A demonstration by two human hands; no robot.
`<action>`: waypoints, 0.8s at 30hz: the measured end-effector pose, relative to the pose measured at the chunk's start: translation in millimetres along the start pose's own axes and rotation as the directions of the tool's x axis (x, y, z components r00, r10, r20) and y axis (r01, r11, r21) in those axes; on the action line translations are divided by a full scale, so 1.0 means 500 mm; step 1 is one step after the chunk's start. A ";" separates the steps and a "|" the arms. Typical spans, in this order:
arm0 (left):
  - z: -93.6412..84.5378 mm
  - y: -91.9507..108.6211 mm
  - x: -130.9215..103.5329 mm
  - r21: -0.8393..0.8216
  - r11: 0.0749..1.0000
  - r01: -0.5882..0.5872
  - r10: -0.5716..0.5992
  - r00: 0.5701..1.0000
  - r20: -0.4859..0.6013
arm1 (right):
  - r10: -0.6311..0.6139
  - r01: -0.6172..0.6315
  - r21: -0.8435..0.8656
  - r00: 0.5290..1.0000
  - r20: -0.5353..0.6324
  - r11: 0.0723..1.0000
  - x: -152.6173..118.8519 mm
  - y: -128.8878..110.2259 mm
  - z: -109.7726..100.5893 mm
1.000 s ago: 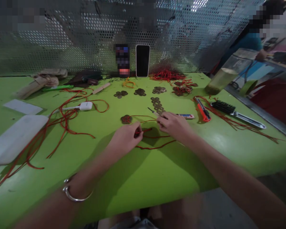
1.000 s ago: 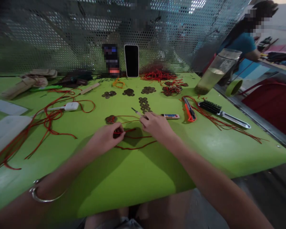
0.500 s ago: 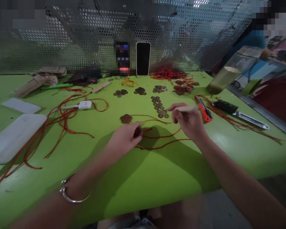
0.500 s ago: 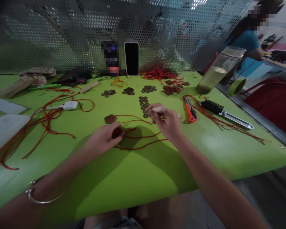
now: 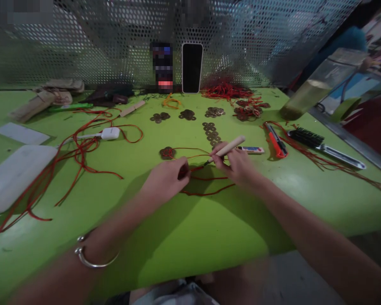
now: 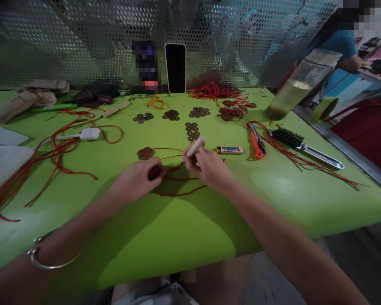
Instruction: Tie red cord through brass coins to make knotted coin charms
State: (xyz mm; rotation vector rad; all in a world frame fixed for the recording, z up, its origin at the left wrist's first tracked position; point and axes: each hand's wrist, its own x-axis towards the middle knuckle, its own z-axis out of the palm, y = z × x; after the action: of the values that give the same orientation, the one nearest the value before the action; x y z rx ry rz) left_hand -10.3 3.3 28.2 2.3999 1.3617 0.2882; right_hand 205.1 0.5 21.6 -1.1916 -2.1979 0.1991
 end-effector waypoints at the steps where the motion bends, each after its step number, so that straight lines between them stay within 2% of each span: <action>1: 0.001 -0.001 0.000 -0.005 1.000 -0.005 0.005 1.000 -0.002 | 0.008 -0.008 0.004 1.000 0.017 1.000 0.001 0.000 0.000; 5: 0.001 -0.004 0.000 -0.031 0.999 -0.010 0.009 1.000 -0.003 | 0.040 -0.040 0.000 0.998 0.053 0.999 0.003 -0.002 0.000; 14: 0.002 -0.002 -0.001 -0.025 1.000 -0.012 0.011 1.000 -0.011 | 0.074 -0.074 0.056 0.997 0.001 0.996 0.001 -0.005 0.002; 24: 0.001 -0.001 -0.001 -0.001 1.000 -0.003 0.003 1.000 -0.003 | 0.090 -0.092 0.091 0.996 0.028 0.992 0.000 0.000 0.007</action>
State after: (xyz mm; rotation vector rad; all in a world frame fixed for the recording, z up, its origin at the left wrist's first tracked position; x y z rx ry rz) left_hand -10.9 3.1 27.3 2.4023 1.3586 0.2927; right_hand 202.9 0.9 18.8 -1.2445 -2.1326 0.3508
